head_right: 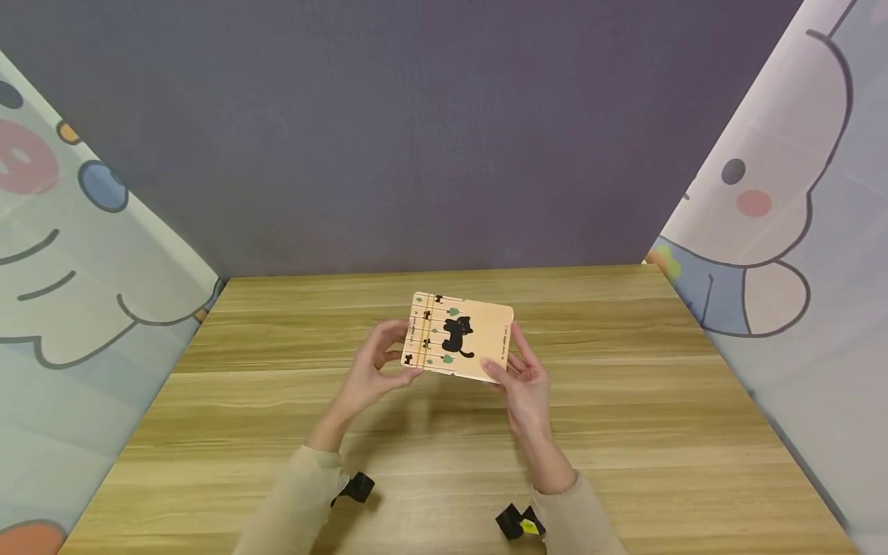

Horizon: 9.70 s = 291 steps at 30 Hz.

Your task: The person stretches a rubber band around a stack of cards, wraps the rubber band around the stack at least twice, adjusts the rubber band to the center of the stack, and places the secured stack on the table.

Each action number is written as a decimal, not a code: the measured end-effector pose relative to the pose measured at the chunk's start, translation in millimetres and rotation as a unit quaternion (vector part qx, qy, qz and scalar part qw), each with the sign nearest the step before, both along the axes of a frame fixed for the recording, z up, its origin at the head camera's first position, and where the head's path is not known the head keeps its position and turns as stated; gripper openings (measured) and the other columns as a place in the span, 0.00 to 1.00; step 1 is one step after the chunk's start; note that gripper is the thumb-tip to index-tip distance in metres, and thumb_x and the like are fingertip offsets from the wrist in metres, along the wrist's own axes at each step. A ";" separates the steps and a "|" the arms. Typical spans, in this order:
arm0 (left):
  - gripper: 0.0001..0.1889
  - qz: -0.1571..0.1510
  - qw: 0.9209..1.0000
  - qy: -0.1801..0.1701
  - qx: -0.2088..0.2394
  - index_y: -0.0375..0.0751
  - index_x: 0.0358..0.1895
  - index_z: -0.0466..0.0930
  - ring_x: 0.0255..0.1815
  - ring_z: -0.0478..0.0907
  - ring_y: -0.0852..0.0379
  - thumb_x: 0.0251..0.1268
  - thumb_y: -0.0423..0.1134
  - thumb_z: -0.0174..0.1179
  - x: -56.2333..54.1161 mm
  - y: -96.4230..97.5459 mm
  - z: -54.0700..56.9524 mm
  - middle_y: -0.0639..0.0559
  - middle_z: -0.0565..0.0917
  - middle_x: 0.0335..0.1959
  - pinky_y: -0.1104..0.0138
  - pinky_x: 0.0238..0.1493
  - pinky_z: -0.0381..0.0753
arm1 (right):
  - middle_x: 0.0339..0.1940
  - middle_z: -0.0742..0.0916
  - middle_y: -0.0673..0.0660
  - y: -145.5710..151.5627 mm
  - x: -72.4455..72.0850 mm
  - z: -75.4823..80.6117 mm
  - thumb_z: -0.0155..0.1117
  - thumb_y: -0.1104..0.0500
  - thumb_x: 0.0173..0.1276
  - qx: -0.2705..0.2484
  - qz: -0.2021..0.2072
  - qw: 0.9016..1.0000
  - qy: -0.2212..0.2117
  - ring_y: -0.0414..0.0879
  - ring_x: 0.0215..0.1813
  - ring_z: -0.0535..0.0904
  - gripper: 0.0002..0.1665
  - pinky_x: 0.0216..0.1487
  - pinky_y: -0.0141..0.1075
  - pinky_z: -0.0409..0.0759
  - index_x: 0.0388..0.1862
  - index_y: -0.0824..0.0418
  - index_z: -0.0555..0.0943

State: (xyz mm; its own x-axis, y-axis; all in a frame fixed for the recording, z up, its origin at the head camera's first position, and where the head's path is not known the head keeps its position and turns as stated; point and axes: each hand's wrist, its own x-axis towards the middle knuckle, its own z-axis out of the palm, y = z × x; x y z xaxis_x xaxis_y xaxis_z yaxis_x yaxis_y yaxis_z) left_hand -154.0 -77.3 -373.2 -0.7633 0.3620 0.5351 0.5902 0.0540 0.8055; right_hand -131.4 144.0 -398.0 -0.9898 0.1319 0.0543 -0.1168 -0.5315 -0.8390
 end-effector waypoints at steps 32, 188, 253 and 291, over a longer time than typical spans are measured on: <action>0.12 0.121 0.936 -0.190 0.271 0.36 0.42 0.73 0.24 0.79 0.55 0.56 0.36 0.61 -11.0 26.5 -90.3 0.39 0.81 0.27 0.63 0.27 0.81 | 0.32 0.85 0.55 -7.5 -19.8 10.0 0.55 0.83 0.52 0.033 0.012 0.999 0.032 0.44 0.31 0.82 0.43 0.37 0.31 0.79 0.66 0.62 0.57; 0.12 0.091 0.980 -0.013 -0.175 0.37 0.41 0.80 0.39 0.76 0.57 0.54 0.38 0.62 -67.2 -14.2 13.4 0.49 0.81 0.39 0.62 0.44 0.75 | 0.37 0.84 0.49 -9.6 -18.5 -7.6 0.59 0.79 0.51 0.115 0.057 0.992 0.007 0.44 0.40 0.81 0.45 0.43 0.32 0.77 0.67 0.60 0.55; 0.09 0.091 0.990 -0.056 -0.095 0.39 0.36 0.84 0.36 0.78 0.59 0.53 0.39 0.63 -63.1 -13.2 12.4 0.51 0.83 0.36 0.64 0.37 0.76 | 0.40 0.84 0.50 -23.1 -19.6 -2.4 0.59 0.82 0.47 0.122 0.058 0.991 -0.003 0.46 0.41 0.80 0.48 0.45 0.37 0.77 0.67 0.58 0.58; 0.10 0.118 0.989 0.003 -0.087 0.34 0.40 0.81 0.38 0.75 0.53 0.54 0.33 0.62 -58.4 -7.7 30.2 0.44 0.81 0.38 0.59 0.43 0.75 | 0.37 0.84 0.49 -24.3 -16.7 -5.0 0.58 0.81 0.50 0.116 0.062 0.991 0.010 0.44 0.39 0.80 0.46 0.44 0.34 0.77 0.67 0.59 0.56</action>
State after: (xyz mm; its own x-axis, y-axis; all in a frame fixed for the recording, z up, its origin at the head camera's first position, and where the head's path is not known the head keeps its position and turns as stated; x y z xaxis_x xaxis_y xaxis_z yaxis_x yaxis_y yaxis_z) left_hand -212.4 -84.9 -343.0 -0.8348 0.2615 0.4845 0.5489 0.3275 0.7691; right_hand -148.1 119.7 -403.0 -0.9961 -0.0094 0.0881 -0.0798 -0.3351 -0.9388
